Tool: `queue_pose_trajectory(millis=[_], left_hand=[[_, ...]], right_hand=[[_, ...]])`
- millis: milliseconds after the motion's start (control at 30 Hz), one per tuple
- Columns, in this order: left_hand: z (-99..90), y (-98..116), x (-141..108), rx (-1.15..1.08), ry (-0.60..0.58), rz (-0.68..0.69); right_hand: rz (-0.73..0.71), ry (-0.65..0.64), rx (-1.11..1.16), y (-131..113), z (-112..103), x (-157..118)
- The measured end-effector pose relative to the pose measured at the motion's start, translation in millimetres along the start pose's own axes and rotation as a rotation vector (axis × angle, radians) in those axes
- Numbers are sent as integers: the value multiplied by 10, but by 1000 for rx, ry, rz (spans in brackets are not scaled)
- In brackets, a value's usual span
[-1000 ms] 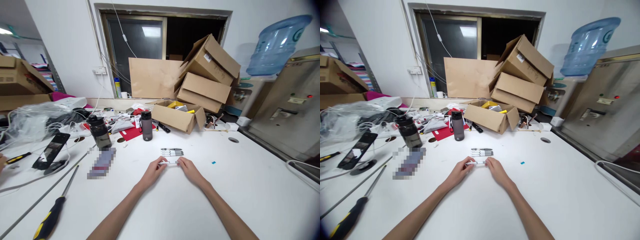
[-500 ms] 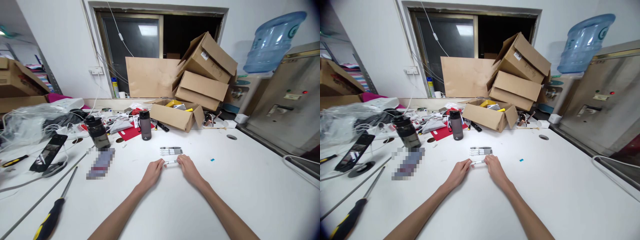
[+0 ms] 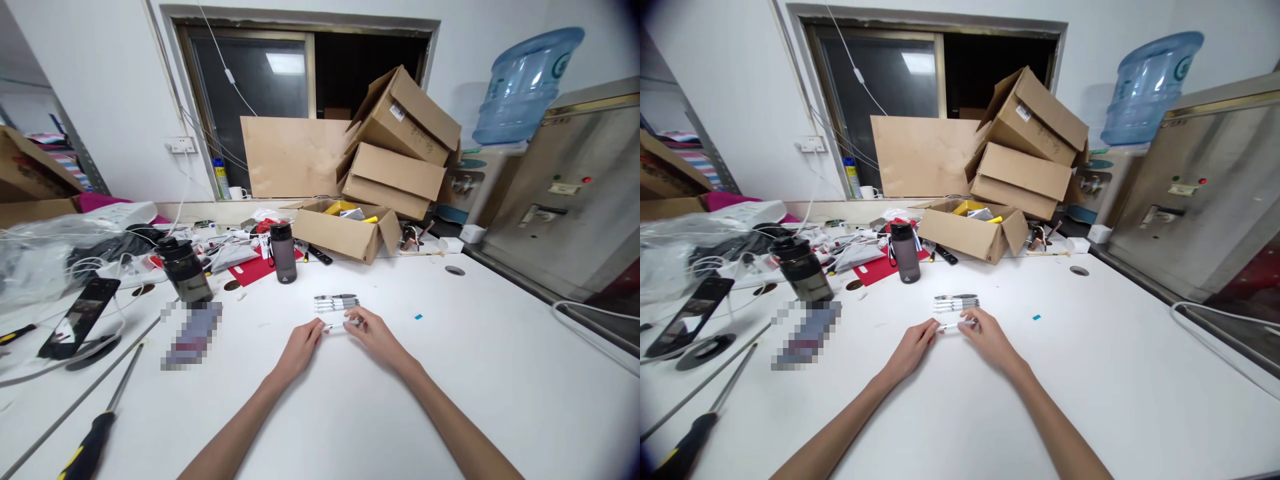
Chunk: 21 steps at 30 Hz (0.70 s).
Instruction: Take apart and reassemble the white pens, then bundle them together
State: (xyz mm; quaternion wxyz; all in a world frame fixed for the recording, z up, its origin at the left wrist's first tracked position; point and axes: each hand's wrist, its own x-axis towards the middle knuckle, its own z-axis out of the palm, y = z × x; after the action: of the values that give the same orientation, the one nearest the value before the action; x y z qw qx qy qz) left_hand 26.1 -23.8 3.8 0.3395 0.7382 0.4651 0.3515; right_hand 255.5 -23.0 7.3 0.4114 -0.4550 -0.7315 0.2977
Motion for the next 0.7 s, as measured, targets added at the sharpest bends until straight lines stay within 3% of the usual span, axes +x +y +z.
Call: queue_pose_trajectory(millis=[100,300,467,600,700], left_hand=[[-2,23,-2,7,-3,11],[-9,42,-9,5,-4,8],[-15,53,-10,8,-21,-6],[-6,58,-12,0,-17,-15],[-7,73,-16,-17,-21,-12]], right_hand=[[64,-35,61,-13,-10,1],[1,-4,137,-23,-50,8],[103,-38,202,-28,-44,9],[28,-11,183,-25,-53,14],[72,-11,170,-15,-44,10]])
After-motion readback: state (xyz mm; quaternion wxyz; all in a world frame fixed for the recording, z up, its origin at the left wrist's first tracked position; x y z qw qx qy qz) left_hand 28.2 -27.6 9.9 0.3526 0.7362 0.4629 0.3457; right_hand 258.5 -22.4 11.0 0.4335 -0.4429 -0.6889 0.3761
